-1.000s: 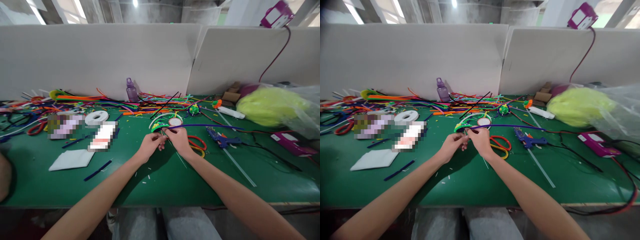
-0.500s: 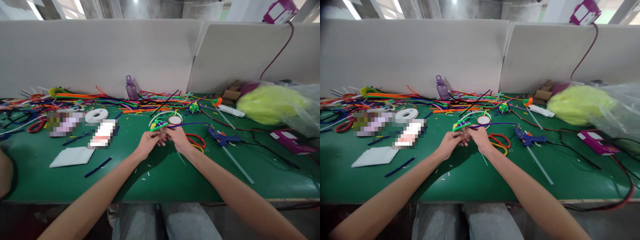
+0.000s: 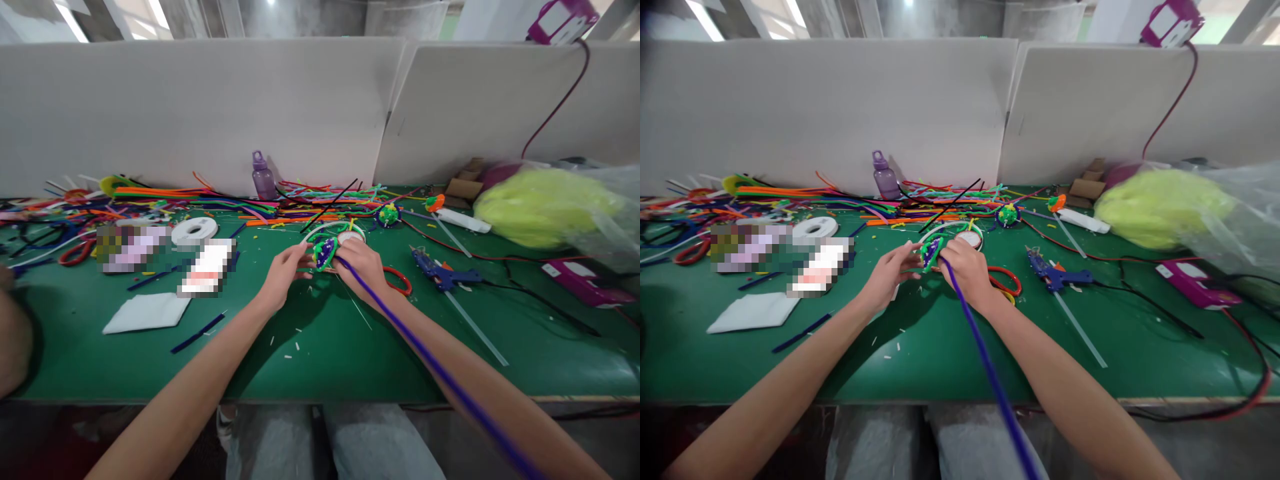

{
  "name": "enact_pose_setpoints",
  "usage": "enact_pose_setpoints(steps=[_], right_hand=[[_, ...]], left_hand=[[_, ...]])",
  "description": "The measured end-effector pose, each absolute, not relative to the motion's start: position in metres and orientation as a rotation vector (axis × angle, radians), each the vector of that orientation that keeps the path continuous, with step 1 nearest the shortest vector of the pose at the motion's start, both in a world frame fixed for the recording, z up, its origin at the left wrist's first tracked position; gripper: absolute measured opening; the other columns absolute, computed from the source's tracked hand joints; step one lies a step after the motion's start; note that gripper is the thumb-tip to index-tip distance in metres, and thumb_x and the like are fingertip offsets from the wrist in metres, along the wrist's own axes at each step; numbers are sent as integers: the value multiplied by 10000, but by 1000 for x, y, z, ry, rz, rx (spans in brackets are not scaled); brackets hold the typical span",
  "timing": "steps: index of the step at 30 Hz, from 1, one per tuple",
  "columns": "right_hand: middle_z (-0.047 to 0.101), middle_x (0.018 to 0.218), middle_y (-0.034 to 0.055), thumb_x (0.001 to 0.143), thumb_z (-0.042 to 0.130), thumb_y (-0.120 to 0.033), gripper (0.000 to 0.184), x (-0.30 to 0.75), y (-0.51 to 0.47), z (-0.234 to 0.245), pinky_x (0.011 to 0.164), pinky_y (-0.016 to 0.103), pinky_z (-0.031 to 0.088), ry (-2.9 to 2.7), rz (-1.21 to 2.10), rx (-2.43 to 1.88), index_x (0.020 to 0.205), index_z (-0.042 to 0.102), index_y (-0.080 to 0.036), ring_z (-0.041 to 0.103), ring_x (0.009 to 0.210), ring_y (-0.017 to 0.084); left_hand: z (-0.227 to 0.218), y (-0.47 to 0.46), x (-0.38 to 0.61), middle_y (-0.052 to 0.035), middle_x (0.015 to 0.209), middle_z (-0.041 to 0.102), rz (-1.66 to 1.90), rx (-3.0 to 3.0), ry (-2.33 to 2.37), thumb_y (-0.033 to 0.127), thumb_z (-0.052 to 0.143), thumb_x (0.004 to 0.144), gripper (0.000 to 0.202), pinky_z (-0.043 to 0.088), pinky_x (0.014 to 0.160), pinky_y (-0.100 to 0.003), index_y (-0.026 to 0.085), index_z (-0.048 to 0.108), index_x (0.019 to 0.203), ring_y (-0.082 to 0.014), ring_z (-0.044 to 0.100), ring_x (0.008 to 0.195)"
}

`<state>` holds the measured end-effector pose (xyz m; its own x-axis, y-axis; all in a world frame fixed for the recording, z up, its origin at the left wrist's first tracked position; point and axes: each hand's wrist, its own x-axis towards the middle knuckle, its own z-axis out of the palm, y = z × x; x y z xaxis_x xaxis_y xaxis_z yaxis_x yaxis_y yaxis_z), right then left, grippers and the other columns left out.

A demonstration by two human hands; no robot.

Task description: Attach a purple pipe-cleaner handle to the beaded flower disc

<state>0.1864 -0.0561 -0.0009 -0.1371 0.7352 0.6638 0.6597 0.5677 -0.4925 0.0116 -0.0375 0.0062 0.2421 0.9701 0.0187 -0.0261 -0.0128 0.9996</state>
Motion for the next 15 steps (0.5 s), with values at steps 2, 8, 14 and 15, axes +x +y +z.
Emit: enact_pose_setpoints(steps=[2, 8, 14, 15], right_hand=[[534, 688, 36, 840, 496, -184, 213, 188, -57, -2, 672, 286, 348, -1918, 25, -1145, 643, 576, -192, 486, 748, 181], [545, 689, 29, 863, 502, -207, 225, 183, -60, -4, 641, 270, 339, -2009, -64, -1158, 649, 571, -194, 488, 731, 167], [541, 694, 10, 849, 520, -192, 187, 182, -62, -4, 614, 243, 346, -1958, 35, -1184, 675, 588, -198, 500, 696, 142], [538, 686, 6, 839, 526, -184, 186, 183, -62, -3, 605, 242, 342, -1951, 61, -1187, 663, 583, -197, 496, 681, 139]], left_hand=[[8, -38, 13, -96, 1030, 666, 1046, 1341, 996, 526, 553, 789, 519, 491, 769, -314, 160, 611, 1154, -217, 610, 935], [10, -43, 17, -66, 997, 666, 988, 1427, 1013, 435, 695, 704, 636, 430, 842, -333, 185, 542, 1268, -215, 584, 944], [11, -45, 17, -59, 977, 674, 946, 1468, 977, 431, 664, 732, 501, 428, 760, -301, 183, 624, 1166, -203, 585, 884], [10, -45, 17, -57, 970, 677, 942, 1473, 968, 427, 669, 728, 493, 428, 755, -296, 184, 632, 1155, -204, 585, 885]])
